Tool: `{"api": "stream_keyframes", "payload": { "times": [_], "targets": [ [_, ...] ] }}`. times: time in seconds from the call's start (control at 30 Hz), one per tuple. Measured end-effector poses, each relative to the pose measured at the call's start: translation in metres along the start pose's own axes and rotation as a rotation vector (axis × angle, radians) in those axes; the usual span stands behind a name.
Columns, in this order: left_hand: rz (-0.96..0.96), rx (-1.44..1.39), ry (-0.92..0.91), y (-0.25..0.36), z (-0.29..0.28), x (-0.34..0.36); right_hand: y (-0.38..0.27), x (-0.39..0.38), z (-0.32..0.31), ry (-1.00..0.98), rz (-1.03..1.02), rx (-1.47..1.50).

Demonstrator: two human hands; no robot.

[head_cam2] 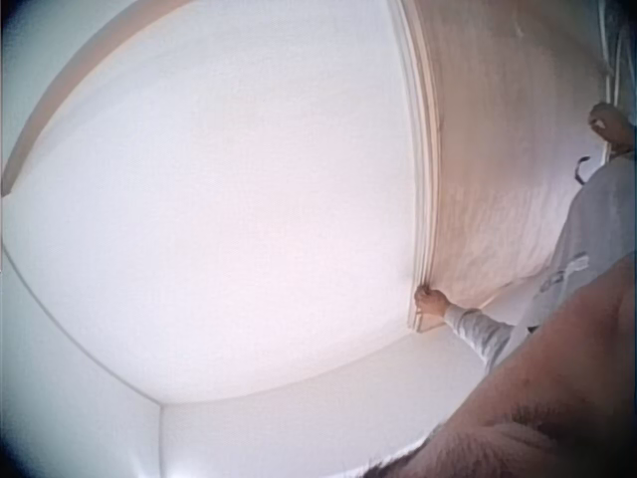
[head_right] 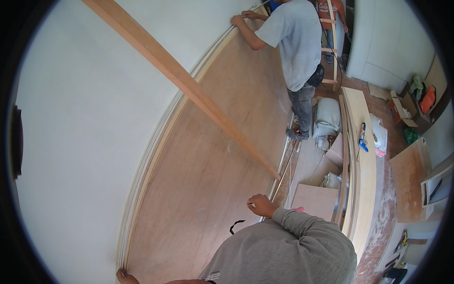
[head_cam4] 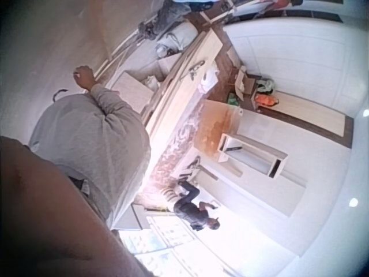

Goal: The person positions and presses thin wooden trim strips along the upper edge of a large curved plywood panel. They repeatedly align, adjust, and smooth the trim by hand while another worker assists nearby.

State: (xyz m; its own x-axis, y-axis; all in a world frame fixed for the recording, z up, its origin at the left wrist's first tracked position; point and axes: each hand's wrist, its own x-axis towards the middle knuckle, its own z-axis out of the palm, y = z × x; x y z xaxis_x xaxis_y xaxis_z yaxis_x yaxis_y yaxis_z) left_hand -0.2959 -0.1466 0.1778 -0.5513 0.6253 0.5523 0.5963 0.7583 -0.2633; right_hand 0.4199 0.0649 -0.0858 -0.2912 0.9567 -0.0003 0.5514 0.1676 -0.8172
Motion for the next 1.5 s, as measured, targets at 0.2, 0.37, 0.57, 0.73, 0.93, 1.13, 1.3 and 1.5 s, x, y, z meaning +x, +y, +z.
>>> {"api": "stream_keyframes", "payload": {
  "times": [0.2, 0.37, 0.57, 0.73, 0.93, 1.13, 1.3, 1.5],
  "targets": [
    [0.033, 0.024, 0.041, -0.005, 0.014, -0.006, 0.004, 0.001, 0.005, -0.007, 0.001, -0.01],
    [0.055, 0.058, 0.027, 0.001, 0.015, -0.012, 0.009, 0.001, 0.01, -0.006, 0.002, -0.013],
    [0.002, 0.003, -0.051, 0.014, 0.006, -0.012, 0.014, -0.001, 0.015, 0.015, -0.014, -0.011],
    [0.025, 0.035, 0.041, 0.005, 0.013, -0.016, 0.013, 0.004, 0.016, 0.001, -0.024, -0.014],
    [0.02, 0.019, 0.028, 0.011, 0.014, -0.013, 0.015, 0.009, 0.017, 0.004, -0.016, -0.008],
    [0.005, 0.008, 0.02, 0.014, 0.017, -0.012, 0.019, 0.011, 0.018, -0.005, -0.019, 0.003],
    [0.018, 0.011, 0.078, 0.009, 0.017, -0.017, 0.015, 0.008, 0.013, -0.01, -0.028, 0.002],
    [0.009, -0.024, 0.159, 0.006, 0.016, -0.021, 0.013, 0.004, 0.011, -0.008, -0.027, -0.009]
  ]
}}
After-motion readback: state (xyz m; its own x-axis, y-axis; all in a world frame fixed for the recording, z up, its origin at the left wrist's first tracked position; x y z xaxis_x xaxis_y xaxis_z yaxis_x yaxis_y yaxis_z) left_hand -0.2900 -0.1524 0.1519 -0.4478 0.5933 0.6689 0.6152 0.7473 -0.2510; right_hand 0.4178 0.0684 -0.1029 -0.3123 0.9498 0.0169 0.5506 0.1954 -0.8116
